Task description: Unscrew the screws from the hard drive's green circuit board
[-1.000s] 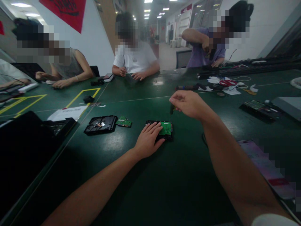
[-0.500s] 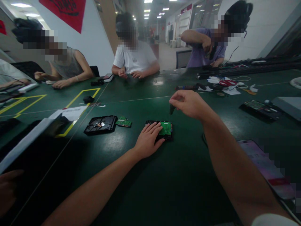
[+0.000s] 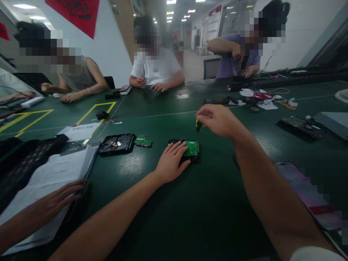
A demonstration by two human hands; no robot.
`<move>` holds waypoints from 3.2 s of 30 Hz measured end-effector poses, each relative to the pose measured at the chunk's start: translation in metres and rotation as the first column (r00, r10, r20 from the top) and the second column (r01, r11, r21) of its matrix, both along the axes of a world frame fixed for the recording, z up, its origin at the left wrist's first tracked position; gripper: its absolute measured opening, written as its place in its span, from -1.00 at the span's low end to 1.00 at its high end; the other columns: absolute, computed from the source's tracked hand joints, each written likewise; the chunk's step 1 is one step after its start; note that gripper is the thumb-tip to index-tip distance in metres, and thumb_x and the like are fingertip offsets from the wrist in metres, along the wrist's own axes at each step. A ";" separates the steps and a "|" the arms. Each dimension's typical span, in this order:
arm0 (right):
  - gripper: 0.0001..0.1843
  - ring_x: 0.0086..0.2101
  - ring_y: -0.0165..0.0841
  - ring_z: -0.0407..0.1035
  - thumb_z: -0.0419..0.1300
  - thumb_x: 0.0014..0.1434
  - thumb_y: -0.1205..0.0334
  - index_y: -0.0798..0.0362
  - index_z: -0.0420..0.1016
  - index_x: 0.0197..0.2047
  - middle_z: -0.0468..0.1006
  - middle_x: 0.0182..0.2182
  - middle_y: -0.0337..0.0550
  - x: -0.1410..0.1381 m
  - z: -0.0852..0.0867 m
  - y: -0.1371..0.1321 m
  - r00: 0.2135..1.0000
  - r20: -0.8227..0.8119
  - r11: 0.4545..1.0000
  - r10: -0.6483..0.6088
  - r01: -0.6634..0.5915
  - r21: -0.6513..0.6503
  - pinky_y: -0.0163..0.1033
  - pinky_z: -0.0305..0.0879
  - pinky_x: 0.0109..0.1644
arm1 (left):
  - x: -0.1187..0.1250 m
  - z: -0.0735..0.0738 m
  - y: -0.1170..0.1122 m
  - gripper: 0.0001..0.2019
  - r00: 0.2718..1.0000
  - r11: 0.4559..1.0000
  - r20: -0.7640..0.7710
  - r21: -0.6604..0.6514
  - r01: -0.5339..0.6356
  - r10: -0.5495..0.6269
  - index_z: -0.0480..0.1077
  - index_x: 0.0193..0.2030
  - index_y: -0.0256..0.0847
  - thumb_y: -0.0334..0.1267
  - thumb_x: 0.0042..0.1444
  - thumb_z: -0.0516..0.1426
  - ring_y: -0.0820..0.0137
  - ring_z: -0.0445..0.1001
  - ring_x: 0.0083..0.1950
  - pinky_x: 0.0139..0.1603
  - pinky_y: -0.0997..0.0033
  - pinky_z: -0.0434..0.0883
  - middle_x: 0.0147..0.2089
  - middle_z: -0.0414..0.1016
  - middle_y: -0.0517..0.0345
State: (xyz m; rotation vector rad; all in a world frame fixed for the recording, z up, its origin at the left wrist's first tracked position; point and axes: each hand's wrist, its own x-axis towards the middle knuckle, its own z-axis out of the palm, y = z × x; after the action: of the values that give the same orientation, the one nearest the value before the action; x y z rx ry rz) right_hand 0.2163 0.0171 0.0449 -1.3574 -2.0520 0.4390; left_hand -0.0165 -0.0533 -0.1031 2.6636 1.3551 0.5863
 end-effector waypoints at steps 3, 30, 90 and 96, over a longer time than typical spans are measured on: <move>-0.86 -0.37 -0.27 0.57 0.35 0.27 0.17 0.07 0.64 -0.21 0.72 -0.22 -0.03 0.000 0.002 -0.002 0.999 0.020 0.999 -0.036 0.036 0.001 -0.16 0.47 -0.18 | 0.000 0.000 0.000 -0.44 1.000 1.000 -0.004 0.005 0.004 -0.004 0.23 0.47 -0.15 0.04 0.45 0.08 0.13 0.10 0.62 0.62 -0.11 0.06 0.56 0.23 -0.03; -0.85 -0.43 -0.31 0.57 0.28 0.37 0.16 0.06 0.59 -0.12 0.71 -0.30 -0.07 -0.003 -0.002 0.001 0.994 -0.106 0.991 0.035 -0.049 -0.127 -0.23 0.49 -0.30 | 0.001 0.002 -0.001 -0.45 1.000 1.000 -0.004 -0.003 -0.006 0.006 0.24 0.46 -0.13 0.04 0.45 0.07 0.13 0.12 0.62 0.61 -0.13 0.07 0.56 0.24 -0.02; -0.82 -0.42 -0.29 0.54 0.38 0.29 0.13 0.08 0.62 -0.17 0.70 -0.27 -0.05 0.000 -0.001 0.003 0.998 -0.053 0.998 -0.029 0.026 -0.055 -0.20 0.43 -0.30 | -0.001 -0.005 0.002 -0.44 1.000 1.000 -0.016 -0.001 -0.003 0.003 0.23 0.47 -0.14 0.05 0.45 0.07 0.14 0.10 0.63 0.62 -0.10 0.05 0.57 0.23 0.01; -0.89 -0.50 -0.35 0.52 0.32 0.34 0.21 0.07 0.60 -0.14 0.69 -0.30 -0.07 -0.003 0.001 -0.003 0.993 -0.116 0.990 0.011 -0.027 -0.138 -0.22 0.43 -0.36 | 0.000 -0.003 0.001 -0.45 1.000 1.000 -0.015 0.001 -0.005 0.005 0.23 0.47 -0.13 0.04 0.45 0.07 0.14 0.11 0.62 0.62 -0.10 0.05 0.57 0.22 0.03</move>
State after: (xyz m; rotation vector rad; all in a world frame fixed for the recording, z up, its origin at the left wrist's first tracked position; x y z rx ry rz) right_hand 0.2133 0.0146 0.0458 -1.3610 -1.9715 0.6644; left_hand -0.0167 -0.0520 -0.1061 2.6711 1.3662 0.5686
